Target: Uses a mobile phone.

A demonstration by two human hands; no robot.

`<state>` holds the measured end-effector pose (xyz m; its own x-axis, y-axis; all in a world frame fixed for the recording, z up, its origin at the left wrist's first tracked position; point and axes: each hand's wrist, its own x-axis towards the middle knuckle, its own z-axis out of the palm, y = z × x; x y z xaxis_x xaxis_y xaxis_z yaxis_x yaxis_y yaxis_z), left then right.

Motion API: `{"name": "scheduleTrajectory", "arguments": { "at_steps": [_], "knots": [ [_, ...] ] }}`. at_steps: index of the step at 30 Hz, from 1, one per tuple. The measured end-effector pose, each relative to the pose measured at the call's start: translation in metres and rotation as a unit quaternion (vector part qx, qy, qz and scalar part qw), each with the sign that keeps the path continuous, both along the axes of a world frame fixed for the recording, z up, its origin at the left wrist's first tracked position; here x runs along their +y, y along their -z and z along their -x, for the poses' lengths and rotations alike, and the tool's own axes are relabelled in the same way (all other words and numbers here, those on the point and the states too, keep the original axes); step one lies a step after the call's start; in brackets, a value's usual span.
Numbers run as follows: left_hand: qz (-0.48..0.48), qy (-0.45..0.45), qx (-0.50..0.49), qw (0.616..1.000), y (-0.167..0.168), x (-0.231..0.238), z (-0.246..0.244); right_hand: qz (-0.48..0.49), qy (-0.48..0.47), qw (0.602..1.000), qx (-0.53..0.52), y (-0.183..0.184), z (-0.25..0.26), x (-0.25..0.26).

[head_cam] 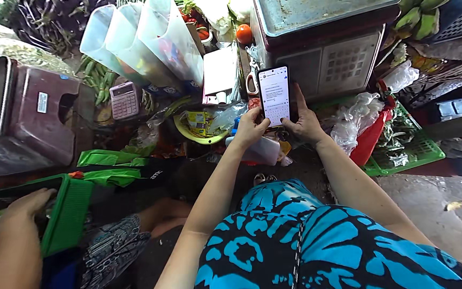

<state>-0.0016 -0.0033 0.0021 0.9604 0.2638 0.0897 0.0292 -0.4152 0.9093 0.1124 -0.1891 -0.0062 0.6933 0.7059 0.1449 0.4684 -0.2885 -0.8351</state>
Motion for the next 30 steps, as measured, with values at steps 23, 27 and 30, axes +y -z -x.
{"name": "scheduleTrajectory", "arguments": {
  "at_steps": [23,27,30],
  "knots": [
    [0.020,0.012,-0.005,1.000,0.0015,0.0011,0.0003,0.003,0.032,0.999,-0.015,0.0033,0.0026,0.0041],
    [0.020,0.013,-0.001,1.000,0.0013,0.0013,0.0003,-0.006,0.009,1.000,-0.007,0.0035,-0.0005,0.0019],
    [0.019,0.014,-0.007,1.000,0.0008,0.0006,0.0003,-0.008,0.007,1.000,-0.010,0.0044,-0.0012,0.0011]
  ]
}}
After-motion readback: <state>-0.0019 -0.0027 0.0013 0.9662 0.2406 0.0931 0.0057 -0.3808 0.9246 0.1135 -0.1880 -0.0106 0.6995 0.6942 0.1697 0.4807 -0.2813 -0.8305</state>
